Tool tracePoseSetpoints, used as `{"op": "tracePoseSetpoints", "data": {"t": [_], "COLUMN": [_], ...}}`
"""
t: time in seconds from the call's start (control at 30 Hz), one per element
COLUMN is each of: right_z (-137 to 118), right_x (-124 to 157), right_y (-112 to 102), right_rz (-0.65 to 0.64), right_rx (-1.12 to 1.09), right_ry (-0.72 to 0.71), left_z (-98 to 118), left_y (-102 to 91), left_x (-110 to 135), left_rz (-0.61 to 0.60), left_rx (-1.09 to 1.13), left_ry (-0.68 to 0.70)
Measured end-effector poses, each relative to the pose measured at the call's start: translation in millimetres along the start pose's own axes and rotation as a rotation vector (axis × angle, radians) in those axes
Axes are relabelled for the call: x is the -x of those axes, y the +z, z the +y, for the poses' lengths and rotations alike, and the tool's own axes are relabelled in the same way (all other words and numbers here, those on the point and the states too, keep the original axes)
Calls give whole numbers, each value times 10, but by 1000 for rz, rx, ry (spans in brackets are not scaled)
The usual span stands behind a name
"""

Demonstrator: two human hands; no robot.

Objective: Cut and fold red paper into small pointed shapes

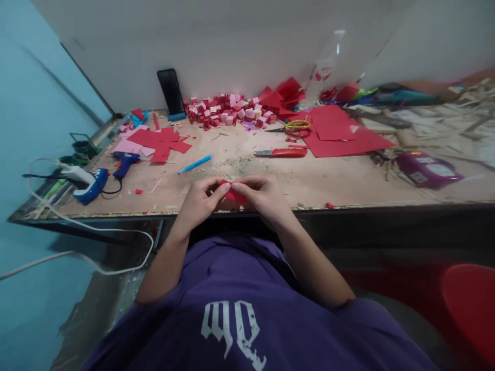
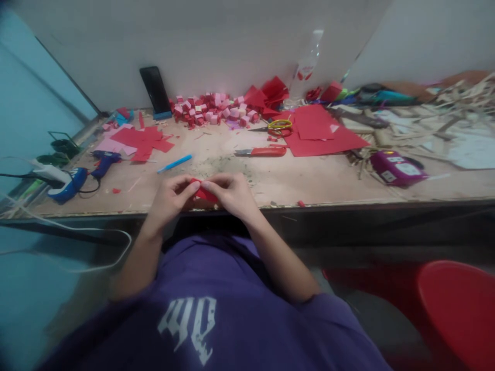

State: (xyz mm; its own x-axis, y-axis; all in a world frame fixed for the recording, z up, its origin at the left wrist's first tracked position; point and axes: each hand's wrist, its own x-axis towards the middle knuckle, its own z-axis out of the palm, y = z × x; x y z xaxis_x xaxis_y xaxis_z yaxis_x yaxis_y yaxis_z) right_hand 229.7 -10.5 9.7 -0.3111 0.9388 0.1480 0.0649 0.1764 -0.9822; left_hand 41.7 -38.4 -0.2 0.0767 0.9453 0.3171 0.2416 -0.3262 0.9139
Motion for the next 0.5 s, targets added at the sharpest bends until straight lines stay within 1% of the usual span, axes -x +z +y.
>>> {"op": "tracePoseSetpoints", "data": {"t": [0.13,0.3,0.37,0.43,0.5], "right_z": [15,52,43,21,0], "right_x": [3,5,9,11,5], "right_y": [-4,-12,-7,-2,-2], "right_rz": [-20,-41,-54,-86,-149], "right_rx": [-29,-17,-2,6,10], "right_ry": [23,31,32,21,10], "left_z": [32,48,31,4,-25], "left_y": [-10,7,3,-11,-28], "left_x": [-15,-32,-32,-27,-17], "left_rz": [84,67,94,139,180], "left_rx": [26,66,69,48,41], "left_ry": [32,15,15,30,36]}}
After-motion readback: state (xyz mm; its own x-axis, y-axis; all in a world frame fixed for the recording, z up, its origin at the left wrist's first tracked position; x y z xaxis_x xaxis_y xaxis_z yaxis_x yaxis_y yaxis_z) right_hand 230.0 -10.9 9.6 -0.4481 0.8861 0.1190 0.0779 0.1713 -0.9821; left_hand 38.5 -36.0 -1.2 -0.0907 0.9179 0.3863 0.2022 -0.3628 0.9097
